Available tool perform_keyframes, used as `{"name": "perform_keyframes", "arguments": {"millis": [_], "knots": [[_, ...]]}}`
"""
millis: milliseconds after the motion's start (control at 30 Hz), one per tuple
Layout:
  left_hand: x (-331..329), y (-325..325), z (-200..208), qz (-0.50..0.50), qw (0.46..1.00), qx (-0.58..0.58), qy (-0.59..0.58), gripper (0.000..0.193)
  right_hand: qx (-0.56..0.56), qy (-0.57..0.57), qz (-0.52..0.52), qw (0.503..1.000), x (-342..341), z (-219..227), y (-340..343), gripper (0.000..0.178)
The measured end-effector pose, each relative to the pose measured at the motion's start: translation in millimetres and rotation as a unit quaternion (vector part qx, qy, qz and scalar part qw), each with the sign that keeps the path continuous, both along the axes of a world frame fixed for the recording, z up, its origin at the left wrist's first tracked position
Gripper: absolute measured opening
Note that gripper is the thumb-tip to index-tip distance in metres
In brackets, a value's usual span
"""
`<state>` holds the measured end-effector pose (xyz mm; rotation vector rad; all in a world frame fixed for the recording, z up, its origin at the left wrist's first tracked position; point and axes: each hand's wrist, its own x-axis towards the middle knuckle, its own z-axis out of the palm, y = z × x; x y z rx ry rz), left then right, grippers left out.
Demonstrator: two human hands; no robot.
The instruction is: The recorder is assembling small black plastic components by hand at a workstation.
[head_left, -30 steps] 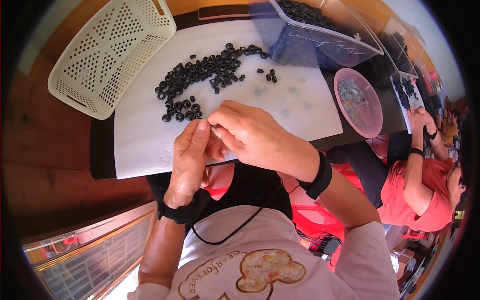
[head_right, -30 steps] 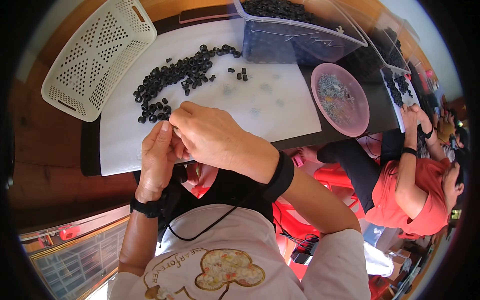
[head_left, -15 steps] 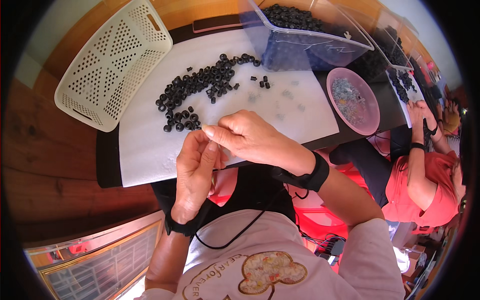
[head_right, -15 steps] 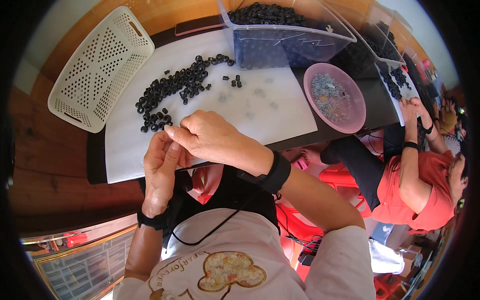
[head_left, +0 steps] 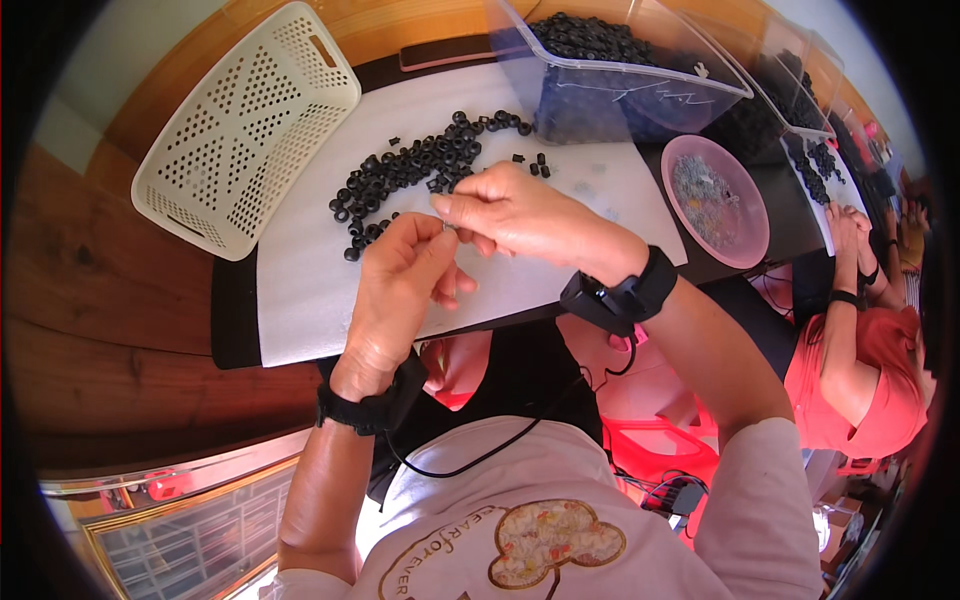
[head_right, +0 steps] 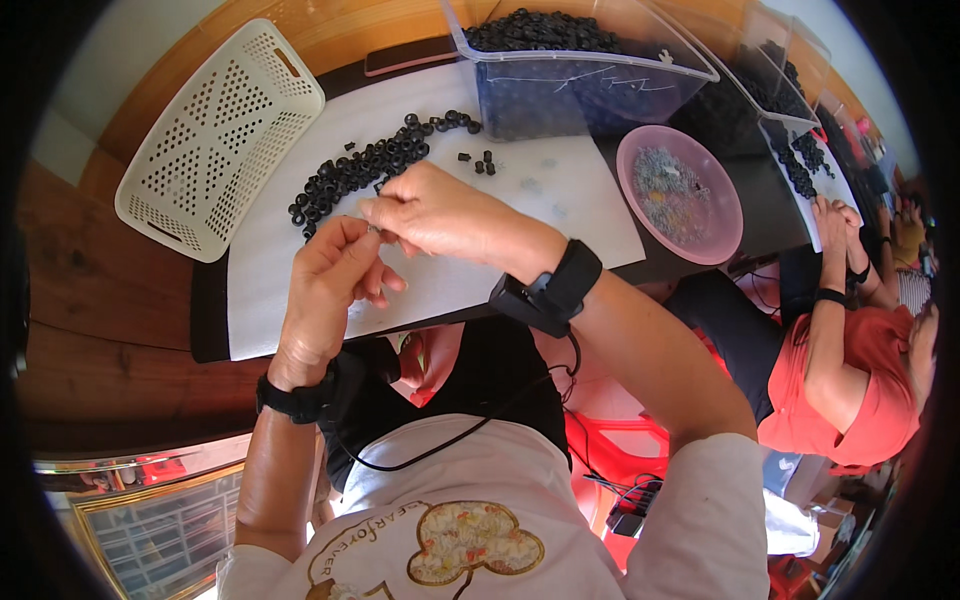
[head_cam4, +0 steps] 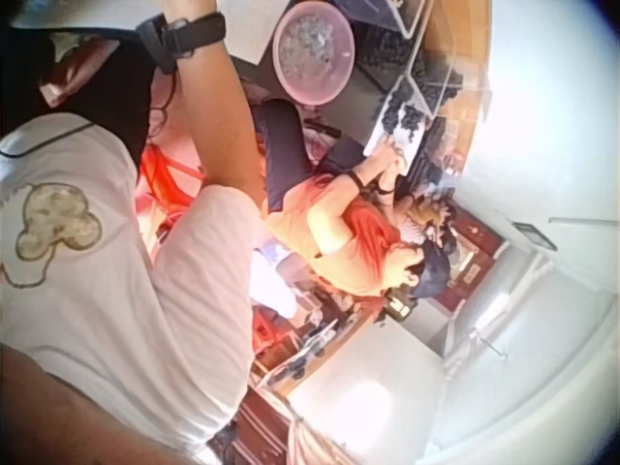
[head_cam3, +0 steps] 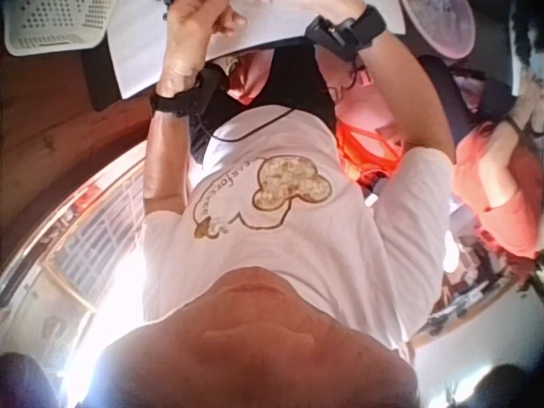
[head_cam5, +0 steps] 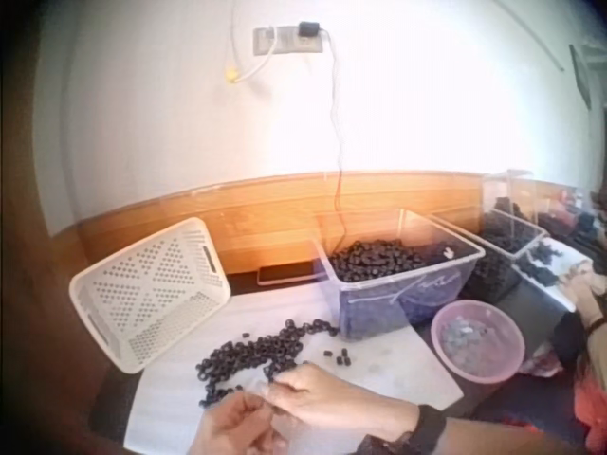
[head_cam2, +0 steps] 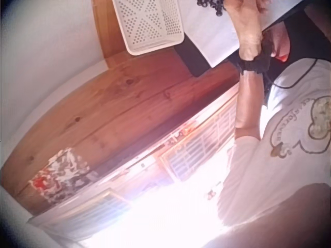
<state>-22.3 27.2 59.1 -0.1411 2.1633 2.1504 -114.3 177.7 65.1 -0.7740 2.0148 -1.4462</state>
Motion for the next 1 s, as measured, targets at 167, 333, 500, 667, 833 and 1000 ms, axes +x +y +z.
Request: {"name": "perform_keyframes", "arguments": {"millis": [167, 333, 500, 667, 833, 1000], "knots": [[-12, 3, 0, 0.002, 0.998, 0.052, -0.041, 0.02, -0.021, -0.035, -0.02, 0.999, -11, 1, 5, 0.042], [-21, 10, 7, -0.039, 0.999, -0.013, -0.012, 0.025, 0.056, -0.037, 0.033, 0.997, -25, 9, 13, 0.043], [-31, 12, 9, -0.031, 0.999, -0.031, -0.002, 0.026, 0.024, -0.033, 0.031, 0.999, -35, 12, 21, 0.039], [-36, 8, -5, -0.05, 0.997, 0.008, -0.057, 0.029, 0.046, 0.022, 0.016, 0.999, -35, 5, 22, 0.028], [-39, 4, -12, -0.052, 0.993, 0.051, -0.096, 0.028, 0.027, 0.011, 0.01, 1.0, -36, 0, 23, 0.022], [-42, 2, -14, -0.051, 0.991, 0.048, -0.117, 0.026, 0.038, 0.012, 0.009, 0.999, -37, -2, 22, 0.018]]}}
